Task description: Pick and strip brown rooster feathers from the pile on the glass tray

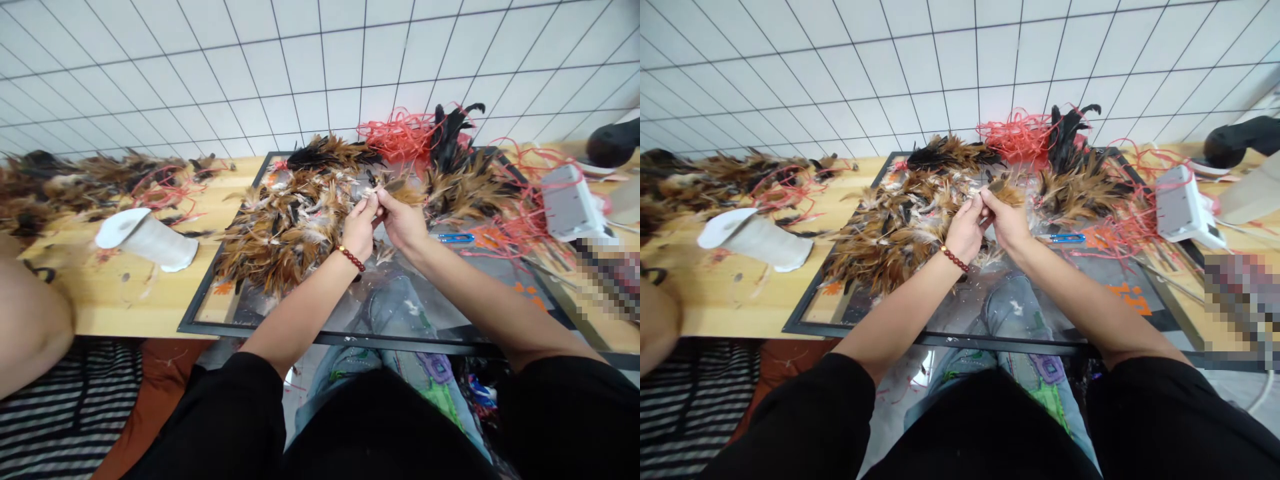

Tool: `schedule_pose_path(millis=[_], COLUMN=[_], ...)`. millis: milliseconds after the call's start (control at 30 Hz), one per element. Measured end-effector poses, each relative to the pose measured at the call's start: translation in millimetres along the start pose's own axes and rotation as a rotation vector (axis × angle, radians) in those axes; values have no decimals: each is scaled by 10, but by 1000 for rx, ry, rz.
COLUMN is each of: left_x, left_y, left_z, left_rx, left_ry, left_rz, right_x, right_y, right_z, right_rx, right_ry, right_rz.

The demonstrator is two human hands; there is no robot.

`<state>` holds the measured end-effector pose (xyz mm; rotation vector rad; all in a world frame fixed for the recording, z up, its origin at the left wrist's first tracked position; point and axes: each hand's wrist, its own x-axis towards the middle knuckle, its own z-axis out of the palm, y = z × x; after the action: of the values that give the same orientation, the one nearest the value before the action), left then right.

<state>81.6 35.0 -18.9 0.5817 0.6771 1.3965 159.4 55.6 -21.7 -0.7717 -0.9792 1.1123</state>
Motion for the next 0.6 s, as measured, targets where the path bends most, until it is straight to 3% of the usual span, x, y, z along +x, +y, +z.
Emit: schedule_pose_path(millis=[133, 267, 400, 467, 600], left_x=[43, 141, 198, 173, 47], left_y=[86, 133, 136, 149, 212], left_z=[-34, -89, -117, -102, -33], left_rx=[-50, 1, 136, 211, 314], left_ry=[-2, 36, 63, 3, -209], left_rz=[-30, -16, 74, 67, -103], right_x=[-32, 60, 248, 305, 295], right_y=[43, -23, -212, -302, -401], right_z=[-4, -137, -346, -427, -505], right_rx=[-28, -236, -359, -349, -244], right_ry=[-70, -189, -174, -287, -687], right_rz=[-26, -64, -104, -38, 209])
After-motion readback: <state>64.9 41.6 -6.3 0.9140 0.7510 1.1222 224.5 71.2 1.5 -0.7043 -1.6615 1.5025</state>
